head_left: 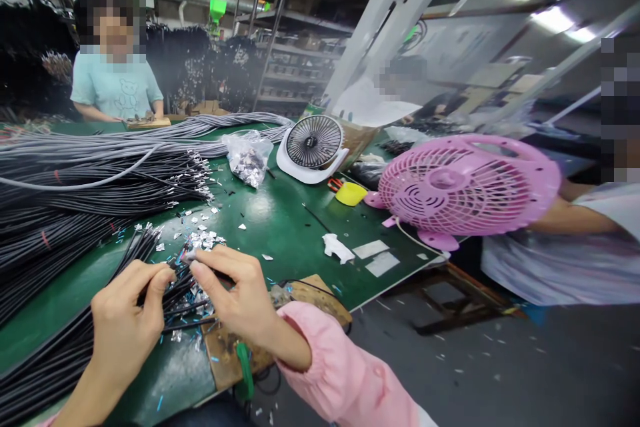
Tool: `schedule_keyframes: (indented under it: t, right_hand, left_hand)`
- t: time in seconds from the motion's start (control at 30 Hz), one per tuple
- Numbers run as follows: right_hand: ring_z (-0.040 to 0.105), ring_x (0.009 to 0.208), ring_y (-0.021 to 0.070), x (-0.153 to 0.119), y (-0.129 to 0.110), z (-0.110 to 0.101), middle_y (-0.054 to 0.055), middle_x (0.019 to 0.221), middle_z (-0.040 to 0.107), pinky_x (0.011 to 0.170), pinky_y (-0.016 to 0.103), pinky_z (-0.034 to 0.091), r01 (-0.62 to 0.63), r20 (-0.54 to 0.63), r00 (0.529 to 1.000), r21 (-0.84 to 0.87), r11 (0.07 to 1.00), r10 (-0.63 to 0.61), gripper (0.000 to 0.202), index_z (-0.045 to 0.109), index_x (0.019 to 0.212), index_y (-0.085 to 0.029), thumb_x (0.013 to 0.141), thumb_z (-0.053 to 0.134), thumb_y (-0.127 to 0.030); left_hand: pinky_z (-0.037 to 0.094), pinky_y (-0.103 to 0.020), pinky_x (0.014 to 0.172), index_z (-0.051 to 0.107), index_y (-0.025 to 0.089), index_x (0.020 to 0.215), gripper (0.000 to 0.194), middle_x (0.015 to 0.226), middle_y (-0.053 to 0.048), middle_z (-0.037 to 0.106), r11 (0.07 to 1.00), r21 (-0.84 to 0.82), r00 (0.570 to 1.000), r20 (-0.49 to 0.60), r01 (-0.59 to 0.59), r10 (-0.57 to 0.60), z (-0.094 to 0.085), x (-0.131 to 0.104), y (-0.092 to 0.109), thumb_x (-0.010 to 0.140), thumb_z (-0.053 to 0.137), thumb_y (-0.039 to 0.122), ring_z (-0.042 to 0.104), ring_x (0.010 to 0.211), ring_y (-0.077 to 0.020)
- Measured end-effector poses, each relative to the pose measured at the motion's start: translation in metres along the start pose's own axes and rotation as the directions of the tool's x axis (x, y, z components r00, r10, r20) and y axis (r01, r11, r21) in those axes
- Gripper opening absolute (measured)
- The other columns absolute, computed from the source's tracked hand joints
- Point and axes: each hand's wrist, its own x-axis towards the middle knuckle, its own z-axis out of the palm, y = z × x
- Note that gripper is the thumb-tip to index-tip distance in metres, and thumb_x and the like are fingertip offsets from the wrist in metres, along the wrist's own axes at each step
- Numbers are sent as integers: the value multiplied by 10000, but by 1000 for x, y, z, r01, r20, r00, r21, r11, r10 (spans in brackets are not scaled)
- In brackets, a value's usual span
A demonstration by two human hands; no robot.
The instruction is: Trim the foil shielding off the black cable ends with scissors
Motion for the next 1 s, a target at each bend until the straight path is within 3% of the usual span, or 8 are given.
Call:
schedule_keyframes:
  t: [0.13, 0.23, 0.3, 0.43, 0.67, 0.77, 0.9, 1.0]
  right_hand:
    - [536, 591, 126, 0, 1, -1, -1, 650, 614, 564, 246, 408, -60, -23, 998, 49, 997, 61, 237, 686, 739, -194, 924, 539, -217]
    - [531, 583, 123, 0, 3, 0, -10, 675, 625, 538, 236, 416, -109, -43, 993, 80, 991, 112, 192, 678, 785, -200, 908, 599, -325]
    - [509, 562, 117, -1, 5, 2, -18, 656, 603, 521, 229, 408, -72, -41, 996, 71, 995, 75, 202, 658, 750, -200, 886, 644, -349]
    - [536, 600, 122, -2, 9, 4, 4, 689, 603, 560, 227, 432, 50, -7, 999, 40, 998, -50, 157, 656, 763, -182, 904, 602, -225]
    - [533, 587, 116, 2, 10, 0, -1, 664, 600, 568, 221, 431, 8, 80, 997, 74, 997, -14, 132, 660, 740, -167, 858, 610, -137]
    - [515, 554, 108, 3, 7, 0, -8, 613, 594, 549, 216, 419, 1, 59, 998, 106, 994, -7, 189, 640, 676, -168, 859, 601, -135]
    - [515, 556, 123, 0, 10, 3, 23, 651, 610, 525, 239, 390, 150, 14, 989, -61, 987, -150, 219, 662, 737, -170, 894, 511, -145]
    - [507, 568, 134, 0, 14, 2, 29, 671, 596, 524, 253, 374, 213, 46, 977, -121, 970, -209, 184, 651, 762, -167, 874, 507, -145]
  left_hand:
    - [439, -195, 464, 645, 219, 640, 289, 554, 44, 622, 989, -99, 989, 111, 112, -101, 0, 3, 0, 900, 524, 252, 566, 471, -99]
    - [471, -196, 488, 696, 218, 734, 192, 650, 27, 669, 974, -166, 982, 134, 157, -135, -1, 3, 0, 875, 591, 294, 623, 555, -116]
    - [479, -203, 519, 720, 226, 798, 118, 681, 28, 667, 980, -161, 989, 100, 121, -106, -1, 2, 0, 858, 633, 280, 617, 581, -115]
    - [444, -203, 508, 723, 242, 833, 88, 653, 52, 623, 994, -105, 999, 37, 14, -10, -1, -1, 0, 858, 644, 215, 557, 537, -88]
    - [488, -193, 573, 725, 247, 806, 136, 681, 57, 658, 992, -67, 991, 76, -104, 109, -4, 4, -3, 844, 630, 157, 602, 566, -84]
    - [468, -196, 514, 722, 244, 795, 112, 649, 53, 640, 995, -71, 992, 99, -67, 74, -4, 4, -2, 844, 638, 188, 583, 527, -87]
    - [446, -187, 465, 688, 220, 765, 100, 622, 50, 636, 995, -93, 996, 81, 41, -34, 0, -1, 1, 850, 636, 221, 581, 499, -88]
    - [431, -182, 473, 689, 212, 765, 131, 617, 49, 621, 998, -59, 998, 68, -14, 18, 1, -3, 2, 863, 603, 197, 551, 484, -77]
